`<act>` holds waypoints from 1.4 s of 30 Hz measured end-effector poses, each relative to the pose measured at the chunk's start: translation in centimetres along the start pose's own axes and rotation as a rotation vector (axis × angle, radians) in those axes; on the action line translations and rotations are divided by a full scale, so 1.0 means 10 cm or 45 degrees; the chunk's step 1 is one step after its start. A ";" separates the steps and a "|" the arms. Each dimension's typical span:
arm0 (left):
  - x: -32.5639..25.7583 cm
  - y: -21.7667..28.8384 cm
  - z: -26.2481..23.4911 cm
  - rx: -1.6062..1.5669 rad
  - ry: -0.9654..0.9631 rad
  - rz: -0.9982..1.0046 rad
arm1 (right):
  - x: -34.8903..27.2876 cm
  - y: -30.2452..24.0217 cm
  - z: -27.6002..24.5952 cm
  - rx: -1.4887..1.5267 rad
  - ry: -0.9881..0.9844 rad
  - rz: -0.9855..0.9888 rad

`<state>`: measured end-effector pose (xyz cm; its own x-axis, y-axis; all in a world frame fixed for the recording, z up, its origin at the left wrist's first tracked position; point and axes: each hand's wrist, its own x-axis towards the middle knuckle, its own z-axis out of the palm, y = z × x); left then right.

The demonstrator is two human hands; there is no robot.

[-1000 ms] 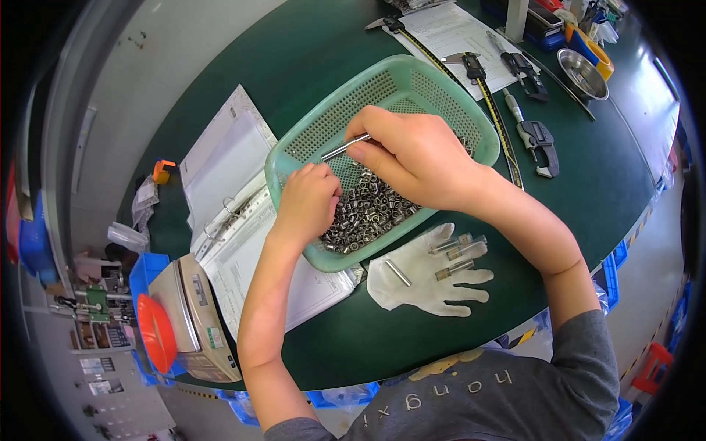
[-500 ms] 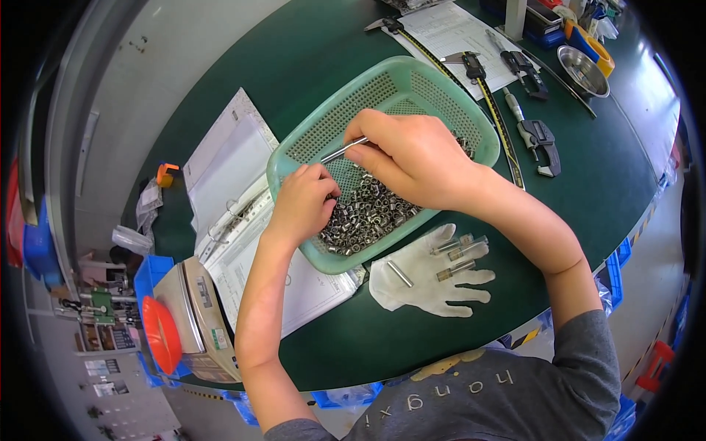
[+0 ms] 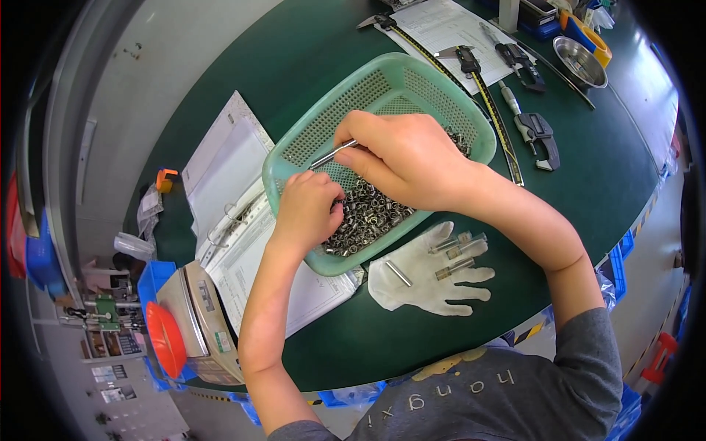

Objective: Manually inspecting small metal pins or shafts for quality control at a workbench.

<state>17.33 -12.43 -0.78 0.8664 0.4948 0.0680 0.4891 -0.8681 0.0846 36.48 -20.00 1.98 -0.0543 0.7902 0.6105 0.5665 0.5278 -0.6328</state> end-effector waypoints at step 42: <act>-0.25 0.33 0.00 -1.656 0.992 -0.198 | -0.11 -0.04 0.16 -0.151 -0.111 -0.131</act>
<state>16.75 -16.54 -0.70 0.3454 0.8333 0.4317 -0.2180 -0.3762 0.9005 34.95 -20.55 0.84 -0.1848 0.7606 0.6224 0.6468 0.5709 -0.5056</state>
